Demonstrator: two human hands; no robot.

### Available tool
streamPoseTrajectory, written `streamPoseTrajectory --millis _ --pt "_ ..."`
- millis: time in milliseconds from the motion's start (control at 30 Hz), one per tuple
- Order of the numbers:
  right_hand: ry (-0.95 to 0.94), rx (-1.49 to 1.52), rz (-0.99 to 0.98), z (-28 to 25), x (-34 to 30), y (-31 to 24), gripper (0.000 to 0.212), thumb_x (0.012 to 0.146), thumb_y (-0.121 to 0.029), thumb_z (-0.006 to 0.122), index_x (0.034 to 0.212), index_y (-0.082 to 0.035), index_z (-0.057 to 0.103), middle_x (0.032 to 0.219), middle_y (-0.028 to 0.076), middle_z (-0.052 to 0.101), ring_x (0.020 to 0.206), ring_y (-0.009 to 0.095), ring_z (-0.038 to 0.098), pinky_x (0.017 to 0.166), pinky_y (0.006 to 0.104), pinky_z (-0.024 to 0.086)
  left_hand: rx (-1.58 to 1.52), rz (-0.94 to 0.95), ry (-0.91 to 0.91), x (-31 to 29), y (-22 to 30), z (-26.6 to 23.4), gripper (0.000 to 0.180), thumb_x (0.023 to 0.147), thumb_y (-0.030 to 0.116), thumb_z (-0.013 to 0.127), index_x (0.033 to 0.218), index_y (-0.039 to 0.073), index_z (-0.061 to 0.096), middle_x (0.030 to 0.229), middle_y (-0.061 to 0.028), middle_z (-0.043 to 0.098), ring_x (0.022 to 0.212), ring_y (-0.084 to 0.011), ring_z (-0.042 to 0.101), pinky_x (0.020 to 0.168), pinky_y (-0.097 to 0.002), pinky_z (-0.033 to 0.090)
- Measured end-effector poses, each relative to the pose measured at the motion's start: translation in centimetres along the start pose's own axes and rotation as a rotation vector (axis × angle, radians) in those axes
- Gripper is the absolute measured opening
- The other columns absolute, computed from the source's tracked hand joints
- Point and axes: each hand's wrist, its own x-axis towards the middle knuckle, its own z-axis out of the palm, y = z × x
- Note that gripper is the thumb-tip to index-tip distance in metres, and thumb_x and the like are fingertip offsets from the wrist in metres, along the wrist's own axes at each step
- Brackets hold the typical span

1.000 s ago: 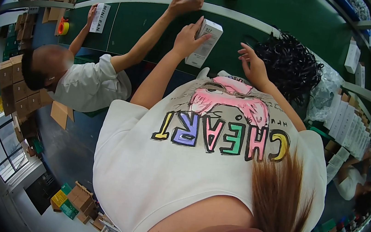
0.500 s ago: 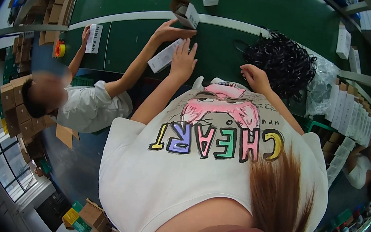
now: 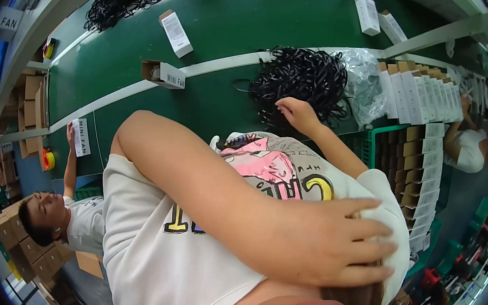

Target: Packaging small product units into individual boxes and then loading those boxes into larger cardboard trays on a production line.

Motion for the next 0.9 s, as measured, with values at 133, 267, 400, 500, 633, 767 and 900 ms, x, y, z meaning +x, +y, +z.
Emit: streamPoseTrajectory --millis 133,267,400,500,633,767,900 --pt "0.063 -0.137 0.087 -5.9 -0.2 2.5 0.017 0.086 -0.008 0.058 0.101 -0.007 0.065 0.093 0.005 0.069 0.075 0.025 0.065 0.068 0.0321 0.05 0.276 -0.078 -0.136 3.1 -2.1 1.3 0.05 0.084 0.018 0.055 0.13 0.0 0.047 0.121 -0.0204 0.055 0.107 -0.0314 0.055 0.098 -0.0491 0.04" --pt "0.298 -0.125 0.122 -14.3 3.9 5.6 0.018 0.086 -0.009 0.059 0.103 -0.008 0.065 0.091 0.006 0.07 0.073 0.024 0.065 0.067 0.0321 0.05 0.151 -0.27 -0.49 7.5 -5.6 3.0 0.047 0.082 0.012 0.056 0.127 0.0 0.049 0.104 -0.0171 0.061 0.09 -0.0289 0.06 0.091 -0.0455 0.045" --pt "0.494 -0.168 0.226 -22.7 8.8 9.7 0.018 0.088 -0.015 0.057 0.102 -0.007 0.066 0.085 0.006 0.071 0.071 0.027 0.065 0.064 0.0331 0.05 0.121 -0.375 -0.429 10.3 -8.3 5.2 0.033 0.081 0.012 0.056 0.112 0.0 0.057 0.078 -0.0118 0.059 0.065 -0.0255 0.056 0.078 -0.0433 0.047" --pt "0.531 -0.173 0.296 -25.3 11.7 17.3 0.021 0.088 -0.018 0.055 0.102 -0.008 0.066 0.087 0.006 0.072 0.074 0.029 0.065 0.067 0.0354 0.05 0.366 -0.216 -0.145 12.1 -9.8 5.0 0.023 0.081 0.012 0.057 0.102 0.001 0.058 0.073 -0.0111 0.057 0.061 -0.0241 0.053 0.074 -0.0422 0.047" --pt "0.603 -0.323 0.529 -25.3 16.1 27.0 0.033 0.083 -0.027 0.059 0.107 -0.004 0.062 0.102 0.016 0.066 0.09 0.037 0.062 0.078 0.0425 0.05 0.434 0.058 0.301 16.7 -11.7 4.4 0.011 0.08 0.011 0.057 0.084 0.002 0.06 0.069 -0.0089 0.055 0.054 -0.0215 0.046 0.067 -0.0379 0.046" --pt "0.682 -0.475 0.731 -23.0 19.8 30.6 0.048 0.079 -0.032 0.063 0.115 -0.001 0.056 0.11 0.019 0.061 0.097 0.039 0.059 0.082 0.0447 0.049 0.166 0.102 0.196 17.5 -13.4 3.9 0.015 0.081 0.012 0.057 0.09 0.001 0.062 0.071 -0.0082 0.055 0.056 -0.0222 0.046 0.068 -0.0373 0.046" --pt "0.665 -0.756 0.792 -22.3 21.3 28.5 0.058 0.077 -0.034 0.066 0.122 -0.002 0.048 0.115 0.019 0.058 0.099 0.037 0.059 0.084 0.0466 0.048 -0.137 0.0 0.217 13.6 -17.5 -0.3 0.027 0.083 0.018 0.061 0.105 0.002 0.064 0.084 -0.0064 0.06 0.069 -0.0252 0.052 0.073 -0.0379 0.047"
